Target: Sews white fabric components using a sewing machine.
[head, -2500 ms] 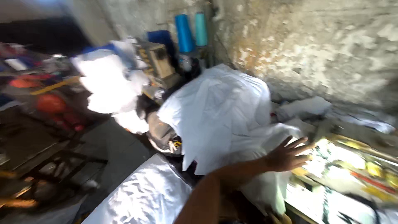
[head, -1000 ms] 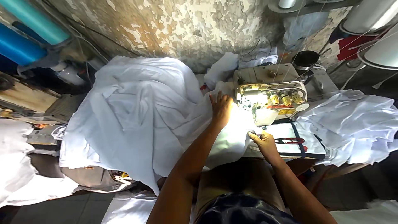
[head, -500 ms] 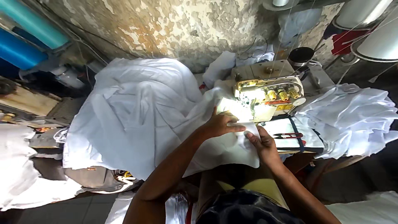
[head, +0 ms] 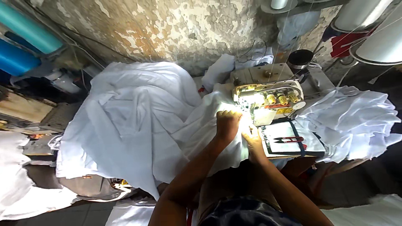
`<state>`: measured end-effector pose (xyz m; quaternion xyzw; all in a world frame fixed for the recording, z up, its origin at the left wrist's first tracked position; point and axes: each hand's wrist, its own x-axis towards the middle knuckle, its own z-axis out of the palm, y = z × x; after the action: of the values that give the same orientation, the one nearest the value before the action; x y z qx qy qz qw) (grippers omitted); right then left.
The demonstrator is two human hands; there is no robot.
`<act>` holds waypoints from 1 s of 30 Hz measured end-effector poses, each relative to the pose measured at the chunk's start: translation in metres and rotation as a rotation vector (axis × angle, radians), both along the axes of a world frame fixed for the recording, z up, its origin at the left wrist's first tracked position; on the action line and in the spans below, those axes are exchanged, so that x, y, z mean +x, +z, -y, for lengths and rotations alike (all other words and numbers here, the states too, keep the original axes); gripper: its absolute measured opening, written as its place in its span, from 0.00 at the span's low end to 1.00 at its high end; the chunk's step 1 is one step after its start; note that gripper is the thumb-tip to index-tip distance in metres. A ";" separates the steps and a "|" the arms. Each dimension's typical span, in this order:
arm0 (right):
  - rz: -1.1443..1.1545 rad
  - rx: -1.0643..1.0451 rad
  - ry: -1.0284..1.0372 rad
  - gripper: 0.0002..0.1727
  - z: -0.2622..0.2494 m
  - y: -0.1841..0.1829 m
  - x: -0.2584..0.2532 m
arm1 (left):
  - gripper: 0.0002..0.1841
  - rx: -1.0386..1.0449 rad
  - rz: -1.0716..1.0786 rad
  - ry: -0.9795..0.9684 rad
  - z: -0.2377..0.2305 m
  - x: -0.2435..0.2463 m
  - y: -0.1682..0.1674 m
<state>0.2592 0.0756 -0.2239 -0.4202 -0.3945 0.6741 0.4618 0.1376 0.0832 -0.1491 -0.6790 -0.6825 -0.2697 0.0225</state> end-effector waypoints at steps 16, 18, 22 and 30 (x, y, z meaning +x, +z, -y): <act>0.152 0.085 0.390 0.07 0.001 -0.022 0.036 | 0.05 0.124 0.105 -0.044 -0.010 -0.020 -0.034; 0.170 0.108 0.441 0.08 0.005 -0.024 0.043 | 0.05 0.139 0.089 -0.044 -0.008 -0.020 -0.035; 0.164 0.106 0.475 0.07 0.015 -0.025 0.049 | 0.05 0.116 0.066 -0.041 0.000 -0.018 -0.032; 0.167 0.107 0.443 0.06 0.015 -0.024 0.049 | 0.05 0.114 0.098 0.007 0.000 -0.012 -0.031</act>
<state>0.3077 0.0608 -0.2478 -0.3528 -0.5490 0.7000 0.2898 0.1252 0.0828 -0.1799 -0.6601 -0.6688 -0.3409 0.0286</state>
